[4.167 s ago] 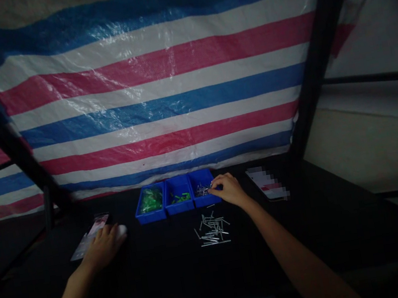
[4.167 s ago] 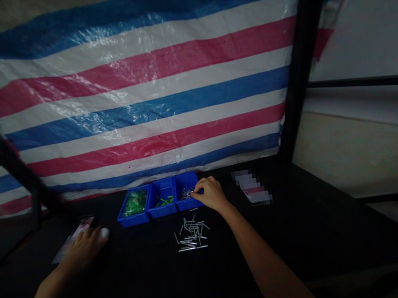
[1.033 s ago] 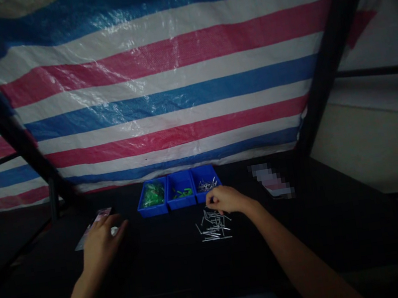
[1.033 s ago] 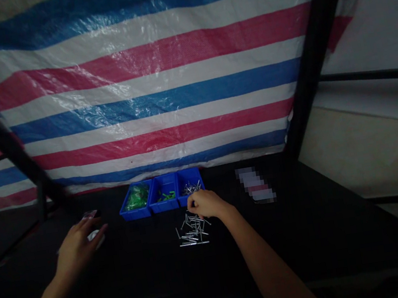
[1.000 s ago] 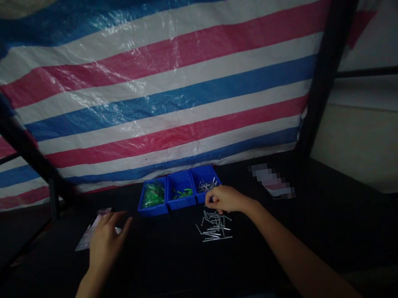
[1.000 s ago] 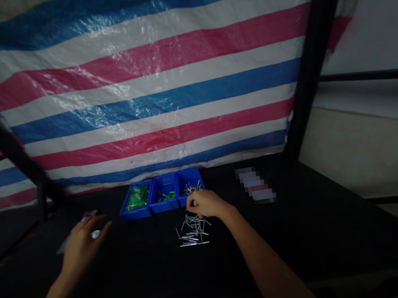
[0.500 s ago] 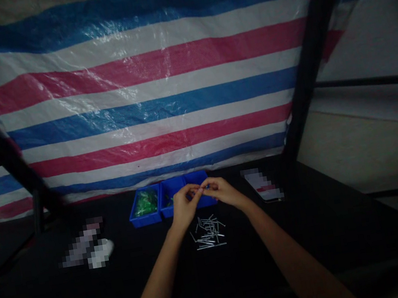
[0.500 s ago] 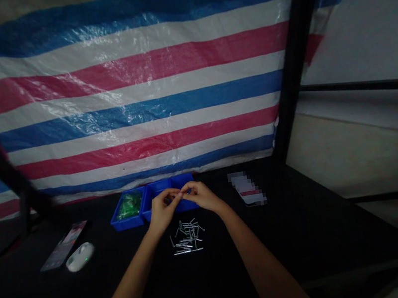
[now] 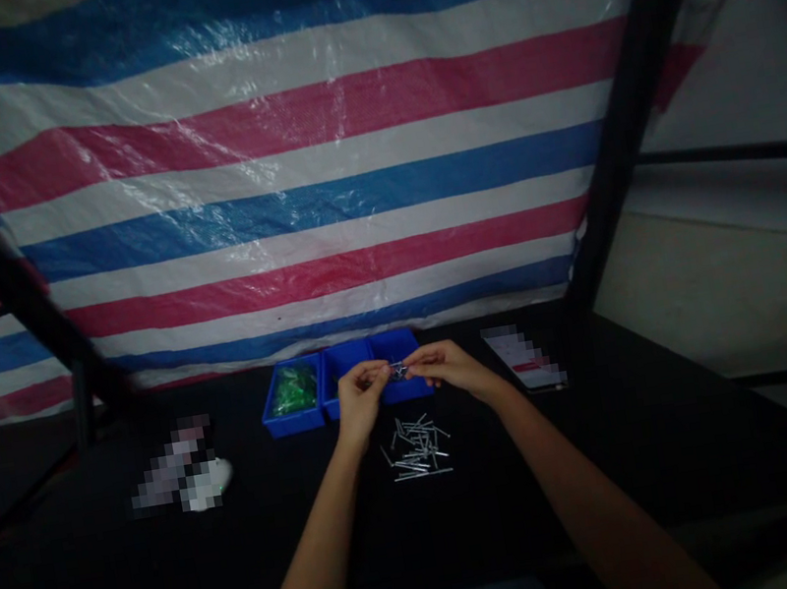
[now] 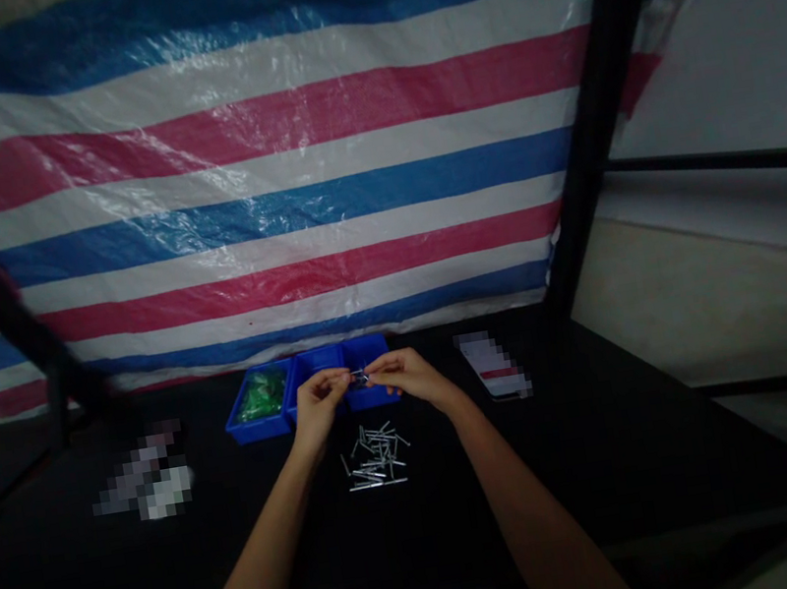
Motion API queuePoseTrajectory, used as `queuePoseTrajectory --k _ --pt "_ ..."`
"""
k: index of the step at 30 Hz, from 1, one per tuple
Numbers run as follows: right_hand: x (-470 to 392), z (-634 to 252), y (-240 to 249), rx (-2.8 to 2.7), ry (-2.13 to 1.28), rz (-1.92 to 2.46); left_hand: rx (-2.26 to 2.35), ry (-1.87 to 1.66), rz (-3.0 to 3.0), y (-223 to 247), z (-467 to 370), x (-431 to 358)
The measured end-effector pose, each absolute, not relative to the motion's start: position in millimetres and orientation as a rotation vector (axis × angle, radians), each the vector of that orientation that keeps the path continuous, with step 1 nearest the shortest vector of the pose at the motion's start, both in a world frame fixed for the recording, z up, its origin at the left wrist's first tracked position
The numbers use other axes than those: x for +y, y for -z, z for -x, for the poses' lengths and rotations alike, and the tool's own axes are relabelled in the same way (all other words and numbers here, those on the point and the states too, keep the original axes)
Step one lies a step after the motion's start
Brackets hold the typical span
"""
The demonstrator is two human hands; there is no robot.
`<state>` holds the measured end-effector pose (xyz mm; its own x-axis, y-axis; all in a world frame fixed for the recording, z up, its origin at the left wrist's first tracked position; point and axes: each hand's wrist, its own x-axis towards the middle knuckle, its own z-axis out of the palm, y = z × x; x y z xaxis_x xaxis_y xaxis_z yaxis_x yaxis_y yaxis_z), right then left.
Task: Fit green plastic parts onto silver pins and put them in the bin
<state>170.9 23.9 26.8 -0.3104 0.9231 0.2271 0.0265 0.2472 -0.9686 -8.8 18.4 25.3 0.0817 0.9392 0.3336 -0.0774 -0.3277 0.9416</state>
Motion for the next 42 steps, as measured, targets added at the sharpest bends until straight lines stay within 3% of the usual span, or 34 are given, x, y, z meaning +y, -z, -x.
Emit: queuePoseTrajectory --k 16,42 --pt "24.0 -156.0 -23.1 -1.515 -1.063 0.895 0.852 -1.203 -1.283 -24.7 -3.0 3.4" --pt "19.1 -155.3 -28.5 -1.528 -1.148 0.832 0.834 -1.301 -1.256 -27.1 0.5 4.0"
